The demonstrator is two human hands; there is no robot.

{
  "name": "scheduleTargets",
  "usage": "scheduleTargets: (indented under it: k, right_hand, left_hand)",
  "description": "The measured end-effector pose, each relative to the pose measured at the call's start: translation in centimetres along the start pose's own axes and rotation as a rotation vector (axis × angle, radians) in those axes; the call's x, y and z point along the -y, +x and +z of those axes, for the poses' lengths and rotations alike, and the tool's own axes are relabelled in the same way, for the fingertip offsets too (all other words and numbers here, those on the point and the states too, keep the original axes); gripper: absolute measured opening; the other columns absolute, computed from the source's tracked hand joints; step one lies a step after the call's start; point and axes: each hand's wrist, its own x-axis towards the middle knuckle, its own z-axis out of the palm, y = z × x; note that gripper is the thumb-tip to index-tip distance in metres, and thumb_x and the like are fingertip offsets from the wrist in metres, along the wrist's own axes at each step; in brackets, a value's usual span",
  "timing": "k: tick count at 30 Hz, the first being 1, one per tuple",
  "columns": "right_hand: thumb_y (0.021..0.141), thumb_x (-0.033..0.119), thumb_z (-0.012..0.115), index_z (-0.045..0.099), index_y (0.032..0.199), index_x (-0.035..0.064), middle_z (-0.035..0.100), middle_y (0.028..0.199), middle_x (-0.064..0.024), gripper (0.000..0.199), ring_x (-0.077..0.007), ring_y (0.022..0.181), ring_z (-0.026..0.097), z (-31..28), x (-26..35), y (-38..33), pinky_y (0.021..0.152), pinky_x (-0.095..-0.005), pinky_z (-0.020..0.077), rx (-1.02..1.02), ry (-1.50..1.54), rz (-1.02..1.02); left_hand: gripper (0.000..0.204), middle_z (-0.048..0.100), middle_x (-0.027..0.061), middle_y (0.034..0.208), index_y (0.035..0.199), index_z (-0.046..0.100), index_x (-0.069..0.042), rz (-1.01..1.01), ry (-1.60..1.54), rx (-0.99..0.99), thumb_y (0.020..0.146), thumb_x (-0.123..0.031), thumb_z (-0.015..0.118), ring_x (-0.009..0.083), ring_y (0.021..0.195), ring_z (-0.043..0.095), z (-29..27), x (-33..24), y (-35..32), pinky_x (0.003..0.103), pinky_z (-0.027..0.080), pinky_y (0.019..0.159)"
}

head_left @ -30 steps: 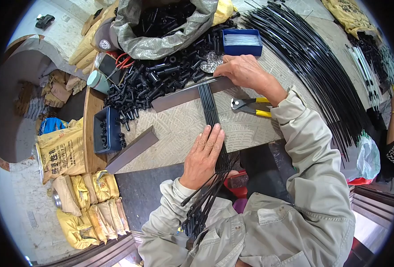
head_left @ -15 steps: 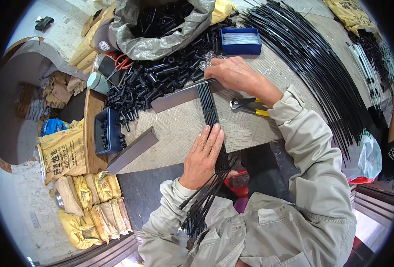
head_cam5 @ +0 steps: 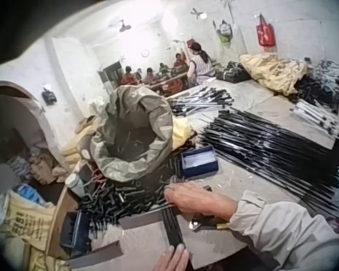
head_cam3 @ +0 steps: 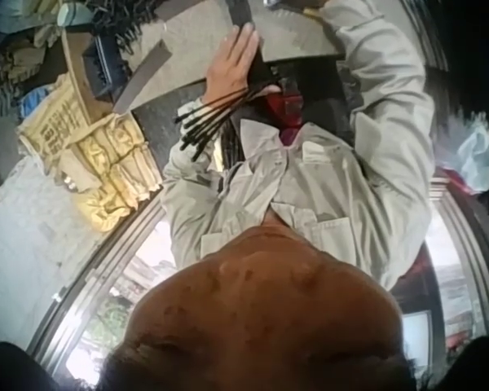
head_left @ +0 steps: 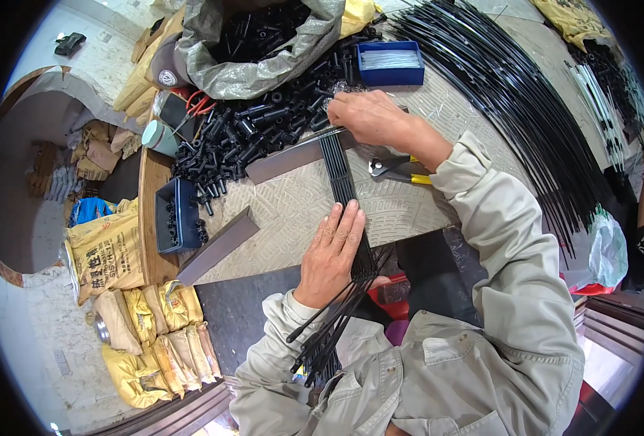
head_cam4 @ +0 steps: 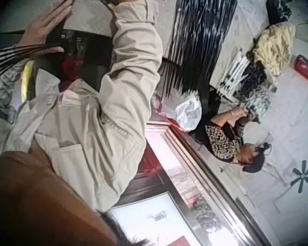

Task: Assembling black cable components using pliers at a factory workstation.

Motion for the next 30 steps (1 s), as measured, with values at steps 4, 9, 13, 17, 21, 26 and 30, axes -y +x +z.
scheduleTargets:
  k: [4,9,13,17,21,26,30]
  right_hand:
    - [0.083,0.020,0.053,0.058,0.084,0.0093,0.055,0.082,-0.0062,0.011,-0.0262,0.078,0.058,-1.8,-0.9,-1.0,0.063,-0.0366,0.0455,-0.078,0.025,0.096]
    - [0.083,0.026,0.055,0.063,0.083,0.0119,0.060,0.082,-0.0045,0.016,-0.0253,0.077,0.059,-5.2,-4.7,-1.3,0.063,-0.0335,0.0468,-0.410,-0.015,0.276]
    - [0.075,0.019,0.055,0.064,0.076,0.0128,0.063,0.078,-0.0066,0.010,-0.0277,0.074,0.061,-5.4,-9.0,0.8,0.060,-0.0376,0.0476,-0.102,-0.256,0.361]
    - [0.070,0.013,0.055,0.062,0.070,0.0139,0.063,0.071,-0.0092,0.007,-0.0301,0.070,0.061,-5.0,-10.8,1.5,0.057,-0.0396,0.0477,0.070,-0.323,0.278]
    - [0.071,0.009,0.056,0.057,0.074,0.0112,0.060,0.076,-0.0058,0.004,-0.0260,0.075,0.060,-5.5,-11.0,1.3,0.057,-0.0378,0.0454,-0.010,-0.407,0.221]
    - [0.087,0.017,0.048,0.050,0.089,0.0054,0.063,0.079,-0.0087,0.012,-0.0265,0.074,0.061,-5.4,-7.9,-0.1,0.063,-0.0355,0.0467,-0.248,0.069,0.284]
    - [0.088,0.017,0.048,0.049,0.090,0.0042,0.063,0.080,-0.0131,0.013,-0.0305,0.076,0.062,-2.2,-2.2,-1.6,0.064,-0.0370,0.0458,-0.169,0.158,0.362]
  left_hand:
    - [0.093,0.034,0.0184,0.136,0.131,0.035,0.002,-0.009,-0.007,-0.015,0.067,-0.061,0.059,0.0360,0.126,0.032,-0.3,0.0,-0.1,0.044,0.030,0.101]
    - [0.091,0.034,0.0188,0.136,0.130,0.036,0.002,0.011,0.005,-0.031,0.068,-0.061,0.058,0.0360,0.126,0.031,-0.4,0.4,0.5,0.045,0.031,0.100]
    - [0.085,0.034,0.0185,0.135,0.129,0.036,0.003,0.032,0.021,-0.059,0.071,-0.055,0.058,0.0369,0.125,0.032,0.1,1.2,1.5,0.042,0.033,0.100]
    - [0.076,0.033,0.0175,0.136,0.130,0.035,0.002,0.024,0.055,-0.068,0.073,-0.044,0.059,0.0354,0.126,0.031,0.3,1.1,1.6,0.039,0.033,0.101]
    - [0.079,0.034,0.0179,0.136,0.130,0.034,0.002,0.095,0.269,-0.078,0.072,-0.043,0.063,0.0369,0.126,0.032,1.1,2.0,1.6,0.040,0.034,0.100]
    - [0.069,0.032,0.0158,0.137,0.131,0.034,0.000,0.042,0.105,-0.057,0.073,-0.026,0.058,0.0344,0.127,0.030,0.5,1.6,1.9,0.038,0.032,0.102]
    - [0.065,0.030,0.0140,0.139,0.132,0.033,-0.001,0.033,0.102,-0.034,0.070,-0.006,0.052,0.0318,0.129,0.029,0.3,1.6,1.5,0.037,0.029,0.104]
